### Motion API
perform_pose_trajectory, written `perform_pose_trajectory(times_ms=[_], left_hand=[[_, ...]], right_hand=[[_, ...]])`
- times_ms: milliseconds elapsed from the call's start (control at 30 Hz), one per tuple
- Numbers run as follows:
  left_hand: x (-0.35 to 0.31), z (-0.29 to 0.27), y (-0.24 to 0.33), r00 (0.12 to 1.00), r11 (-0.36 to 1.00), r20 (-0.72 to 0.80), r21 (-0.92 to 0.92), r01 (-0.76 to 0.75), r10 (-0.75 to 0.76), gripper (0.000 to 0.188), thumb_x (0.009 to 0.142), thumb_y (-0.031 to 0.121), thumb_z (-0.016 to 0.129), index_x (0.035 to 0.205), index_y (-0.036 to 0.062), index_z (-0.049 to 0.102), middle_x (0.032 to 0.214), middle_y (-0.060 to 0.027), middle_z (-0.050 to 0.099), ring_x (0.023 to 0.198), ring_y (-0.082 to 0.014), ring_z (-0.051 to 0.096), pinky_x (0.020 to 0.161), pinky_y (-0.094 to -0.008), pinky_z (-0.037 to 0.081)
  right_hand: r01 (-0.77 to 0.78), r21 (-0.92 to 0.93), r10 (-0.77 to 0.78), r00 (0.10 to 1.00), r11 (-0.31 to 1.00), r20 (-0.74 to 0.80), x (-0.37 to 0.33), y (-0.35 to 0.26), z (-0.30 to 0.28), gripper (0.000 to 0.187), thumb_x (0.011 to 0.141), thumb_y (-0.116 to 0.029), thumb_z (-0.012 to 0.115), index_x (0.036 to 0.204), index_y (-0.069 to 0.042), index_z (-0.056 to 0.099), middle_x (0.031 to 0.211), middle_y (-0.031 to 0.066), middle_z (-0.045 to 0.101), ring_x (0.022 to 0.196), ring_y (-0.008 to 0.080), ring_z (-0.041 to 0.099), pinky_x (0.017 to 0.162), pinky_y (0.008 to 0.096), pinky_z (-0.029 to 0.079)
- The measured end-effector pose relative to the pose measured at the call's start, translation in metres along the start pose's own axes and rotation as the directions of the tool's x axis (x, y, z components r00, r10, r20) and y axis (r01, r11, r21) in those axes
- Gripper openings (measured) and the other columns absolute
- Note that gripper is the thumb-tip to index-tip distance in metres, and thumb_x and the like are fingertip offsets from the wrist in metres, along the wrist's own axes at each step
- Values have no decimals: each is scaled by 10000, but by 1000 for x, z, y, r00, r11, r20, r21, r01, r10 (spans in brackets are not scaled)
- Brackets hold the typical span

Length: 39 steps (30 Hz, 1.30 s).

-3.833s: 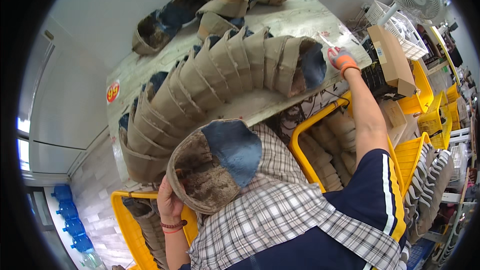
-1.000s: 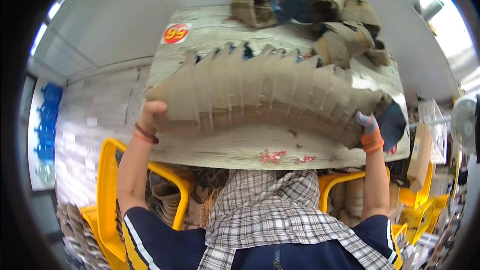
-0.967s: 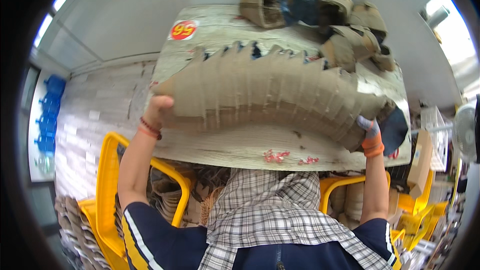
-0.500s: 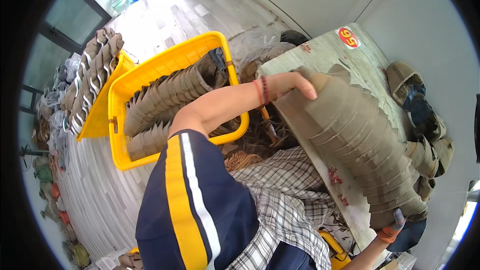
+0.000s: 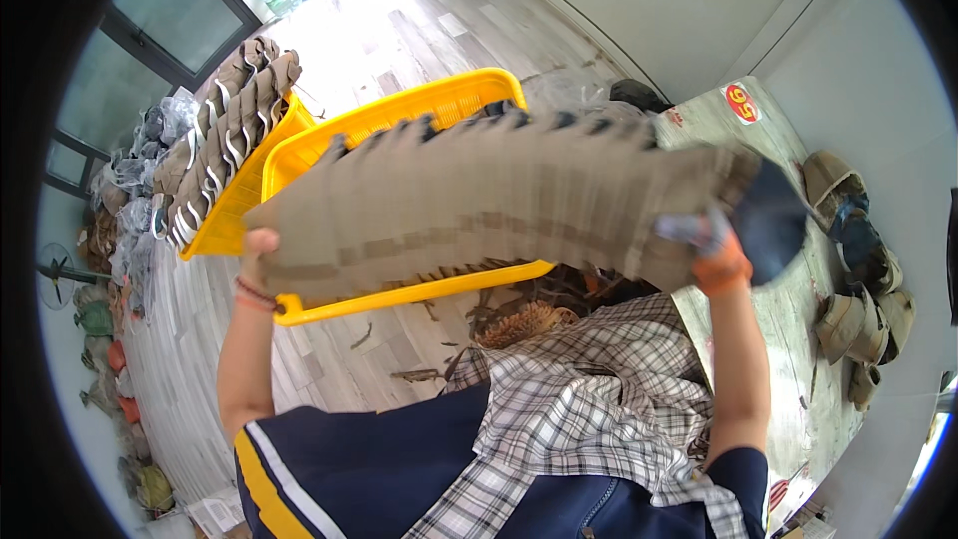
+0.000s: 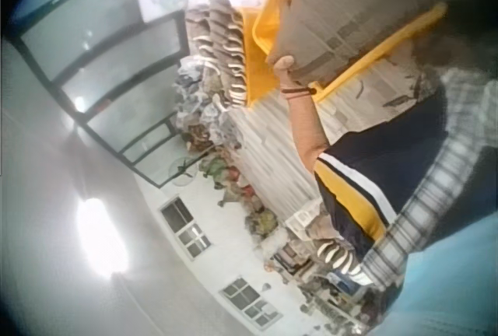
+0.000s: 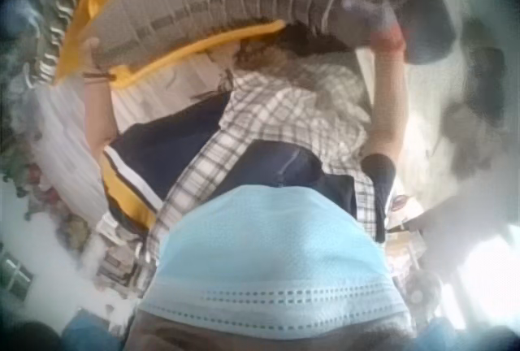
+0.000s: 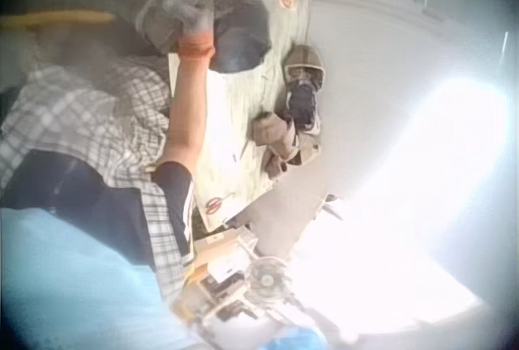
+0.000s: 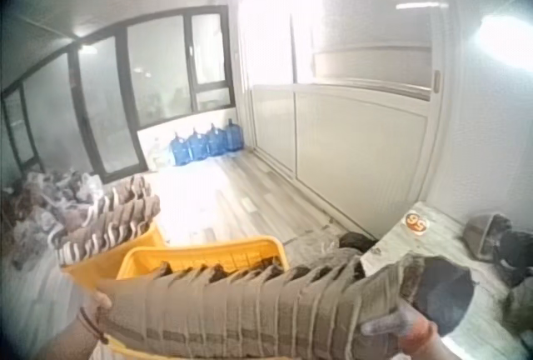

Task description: The person uses scissors to trim the edges of several beige fabric pieces with blue lining. They repeatedly pick up each piece, cut along the edges, and place the trimmed items into a yellow bin.

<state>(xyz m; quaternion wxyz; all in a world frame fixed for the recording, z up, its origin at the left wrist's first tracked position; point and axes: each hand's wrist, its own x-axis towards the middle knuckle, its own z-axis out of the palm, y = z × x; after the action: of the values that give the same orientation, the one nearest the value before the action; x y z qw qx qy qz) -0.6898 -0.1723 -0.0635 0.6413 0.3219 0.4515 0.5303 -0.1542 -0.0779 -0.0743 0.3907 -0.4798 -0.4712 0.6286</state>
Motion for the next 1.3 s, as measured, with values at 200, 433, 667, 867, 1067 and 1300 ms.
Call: perform_pose_trajectory(times_ms=[200,433,667,867,1067,1300], left_hand=[[-36,-108,13,963,995,-251,21,-96,99,777,660,354,692,1307,13,432,1244,-140,544,1114,-308,549,962,-450,454],[-35,-298,-169,712,892,-691,239,384,-121,665,707,471,723,1207,67,553,1200,-76,579,1078,-274,544,935,-398,436],[17,-213,-137,360,648,-898,120,752,-252,604,777,327,714,1275,52,510,1219,-95,570,1141,-277,511,946,-425,415],[11,-211,-144,446,278,-886,464,841,131,518,788,316,688,1195,28,551,1194,-177,575,1089,-317,550,882,-454,451],[156,-67,-148,707,-112,-241,904,413,665,405,767,204,695,1091,-5,572,1089,-203,563,1026,-359,522,893,-437,413],[217,333,-217,540,89,725,561,-823,427,278,794,-20,581,1072,-7,561,1323,-184,443,1233,-333,410,1031,-401,310]], right_hand=[[-174,255,14,850,951,527,131,40,143,412,765,-55,722,1144,8,573,1073,84,646,937,180,622,837,318,521],[-548,121,468,792,828,391,156,259,180,665,742,-322,787,1240,32,526,1280,148,541,1113,225,538,874,335,447],[-102,-729,384,894,676,230,149,274,144,458,830,-377,612,1150,-49,598,1152,163,602,1033,327,571,855,386,463],[207,-691,129,907,693,401,41,180,102,376,824,-323,602,1070,-38,613,1033,156,630,977,329,589,834,402,476],[246,-704,-425,901,667,-88,-98,141,-1,273,870,-232,607,1102,-91,638,967,107,654,910,271,614,809,360,500],[-22,-293,-293,-14,956,-956,-295,199,-75,201,858,-51,628,1051,5,630,892,94,650,794,128,599,718,264,490]])
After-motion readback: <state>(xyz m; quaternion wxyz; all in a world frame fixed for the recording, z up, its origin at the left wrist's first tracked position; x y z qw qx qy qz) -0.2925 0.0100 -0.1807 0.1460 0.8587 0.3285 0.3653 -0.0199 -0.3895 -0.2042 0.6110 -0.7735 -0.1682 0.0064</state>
